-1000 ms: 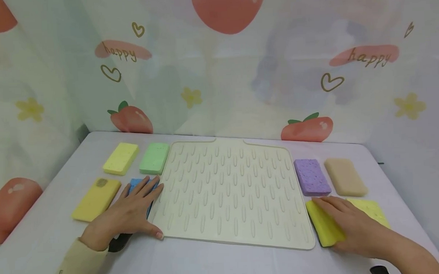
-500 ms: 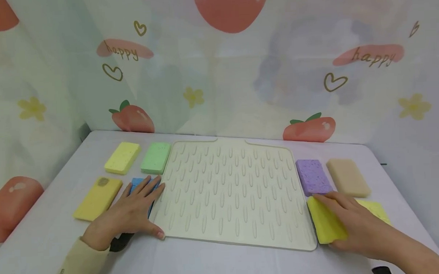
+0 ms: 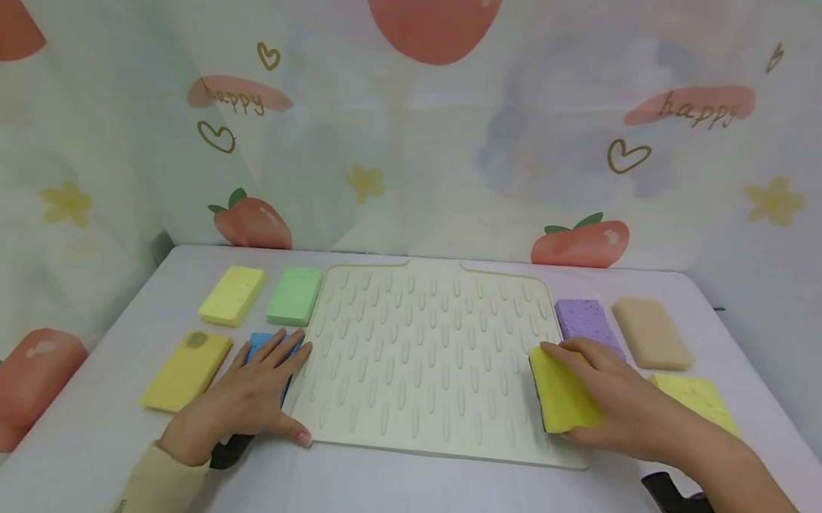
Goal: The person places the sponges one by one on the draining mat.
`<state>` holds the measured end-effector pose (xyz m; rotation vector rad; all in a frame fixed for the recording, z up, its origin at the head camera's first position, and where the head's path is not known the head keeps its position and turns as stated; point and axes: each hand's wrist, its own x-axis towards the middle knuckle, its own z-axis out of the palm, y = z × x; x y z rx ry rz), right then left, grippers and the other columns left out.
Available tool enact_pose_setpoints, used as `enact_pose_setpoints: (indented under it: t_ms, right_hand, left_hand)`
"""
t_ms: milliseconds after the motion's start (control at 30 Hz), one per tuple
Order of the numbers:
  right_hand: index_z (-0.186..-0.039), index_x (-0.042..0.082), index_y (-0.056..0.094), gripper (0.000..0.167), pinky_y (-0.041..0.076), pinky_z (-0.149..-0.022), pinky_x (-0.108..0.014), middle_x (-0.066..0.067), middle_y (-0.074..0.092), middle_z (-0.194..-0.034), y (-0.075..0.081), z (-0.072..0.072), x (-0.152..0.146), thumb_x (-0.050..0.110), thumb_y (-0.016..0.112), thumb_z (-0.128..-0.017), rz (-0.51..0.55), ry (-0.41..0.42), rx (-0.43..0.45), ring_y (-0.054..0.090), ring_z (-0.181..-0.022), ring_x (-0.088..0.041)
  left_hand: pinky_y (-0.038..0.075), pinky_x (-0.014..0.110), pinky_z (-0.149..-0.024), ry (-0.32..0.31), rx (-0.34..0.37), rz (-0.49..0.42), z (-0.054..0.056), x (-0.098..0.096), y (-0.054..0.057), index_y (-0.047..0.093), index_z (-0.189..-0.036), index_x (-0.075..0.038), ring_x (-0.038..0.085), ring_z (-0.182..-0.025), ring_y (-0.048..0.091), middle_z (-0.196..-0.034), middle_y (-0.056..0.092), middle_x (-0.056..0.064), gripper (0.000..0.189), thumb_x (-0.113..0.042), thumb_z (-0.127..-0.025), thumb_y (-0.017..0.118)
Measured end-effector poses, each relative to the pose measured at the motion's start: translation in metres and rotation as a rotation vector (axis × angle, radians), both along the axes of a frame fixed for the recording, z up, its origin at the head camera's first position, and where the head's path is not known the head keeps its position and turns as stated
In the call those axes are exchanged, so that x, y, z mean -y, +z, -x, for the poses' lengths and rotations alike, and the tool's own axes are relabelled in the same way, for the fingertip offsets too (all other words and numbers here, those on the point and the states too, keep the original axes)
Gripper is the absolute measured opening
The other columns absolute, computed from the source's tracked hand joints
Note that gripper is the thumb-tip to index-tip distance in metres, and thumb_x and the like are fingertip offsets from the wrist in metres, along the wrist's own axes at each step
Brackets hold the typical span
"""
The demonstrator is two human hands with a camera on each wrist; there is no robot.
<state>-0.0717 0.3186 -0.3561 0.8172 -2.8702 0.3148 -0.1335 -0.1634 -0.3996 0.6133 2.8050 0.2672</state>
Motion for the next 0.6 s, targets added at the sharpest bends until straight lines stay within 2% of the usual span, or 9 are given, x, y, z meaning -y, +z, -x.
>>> enact_pose_setpoints:
  t_ms: [100,167,267,333,400,533,600]
  right_hand:
    - [-0.148,0.021,0.043,0.101,0.006,-0.097,0.007,-0.003,0.047,-0.136,0.003,0.003,0.011,0.037,0.093,-0.062,-0.001,-0.011,0.025,0.047,-0.119,-0.025]
    - [-0.148,0.022,0.043,0.099,0.012,-0.097,0.005,-0.001,0.048,-0.137,0.006,0.004,0.018,0.039,0.092,-0.064,-0.009,-0.022,0.035,0.048,-0.119,-0.024]
    - [-0.149,0.024,0.042,0.097,0.032,-0.1,-0.01,0.0,0.047,-0.138,0.009,0.006,0.028,0.045,0.089,-0.067,-0.027,-0.051,0.068,0.049,-0.12,-0.023]
    - [-0.15,0.024,0.041,0.096,0.04,-0.097,-0.023,0.001,0.047,-0.139,0.011,0.007,0.035,0.05,0.087,-0.07,-0.036,-0.062,0.085,0.049,-0.121,-0.022]
    - [-0.15,0.025,0.04,0.096,0.043,-0.095,-0.031,0.001,0.047,-0.139,0.012,0.008,0.042,0.053,0.085,-0.071,-0.037,-0.063,0.089,0.05,-0.121,-0.02]
    - [-0.15,0.022,0.042,0.096,0.044,-0.096,-0.033,0.002,0.048,-0.137,0.013,0.012,0.056,0.05,0.086,-0.07,-0.025,-0.04,0.064,0.05,-0.12,-0.019]
    - [-0.15,0.021,0.042,0.096,0.047,-0.095,-0.038,0.002,0.048,-0.136,0.013,0.014,0.063,0.047,0.087,-0.07,-0.026,-0.033,0.058,0.05,-0.12,-0.019]
  left_hand:
    - [0.007,0.073,-0.115,0.003,0.007,-0.005,0.0,-0.001,0.001,0.026,-0.158,-0.012,0.036,-0.155,0.007,-0.168,0.011,0.008,0.135,-0.082,-0.053,0.075]
    - [0.008,0.073,-0.115,0.002,0.006,-0.006,0.0,-0.001,0.001,0.026,-0.158,-0.011,0.036,-0.155,0.007,-0.168,0.011,0.009,0.135,-0.082,-0.054,0.076]
    - [0.008,0.073,-0.115,0.002,0.003,-0.003,-0.001,0.0,0.002,0.027,-0.158,-0.011,0.036,-0.155,0.008,-0.168,0.012,0.009,0.135,-0.081,-0.054,0.076]
    - [0.009,0.073,-0.115,0.002,0.001,0.001,-0.001,0.0,0.002,0.027,-0.158,-0.011,0.036,-0.155,0.008,-0.168,0.012,0.009,0.134,-0.081,-0.054,0.076]
    - [0.008,0.073,-0.115,0.005,0.001,0.001,-0.001,0.0,0.002,0.027,-0.158,-0.011,0.036,-0.155,0.008,-0.168,0.012,0.009,0.134,-0.081,-0.054,0.076]
    - [0.007,0.073,-0.116,0.009,0.003,-0.005,-0.001,0.0,0.001,0.027,-0.158,-0.011,0.036,-0.155,0.008,-0.168,0.012,0.009,0.135,-0.081,-0.054,0.076]
    - [0.007,0.072,-0.116,0.009,0.007,-0.008,-0.001,-0.001,0.001,0.026,-0.158,-0.011,0.035,-0.155,0.007,-0.168,0.012,0.008,0.135,-0.081,-0.054,0.076]
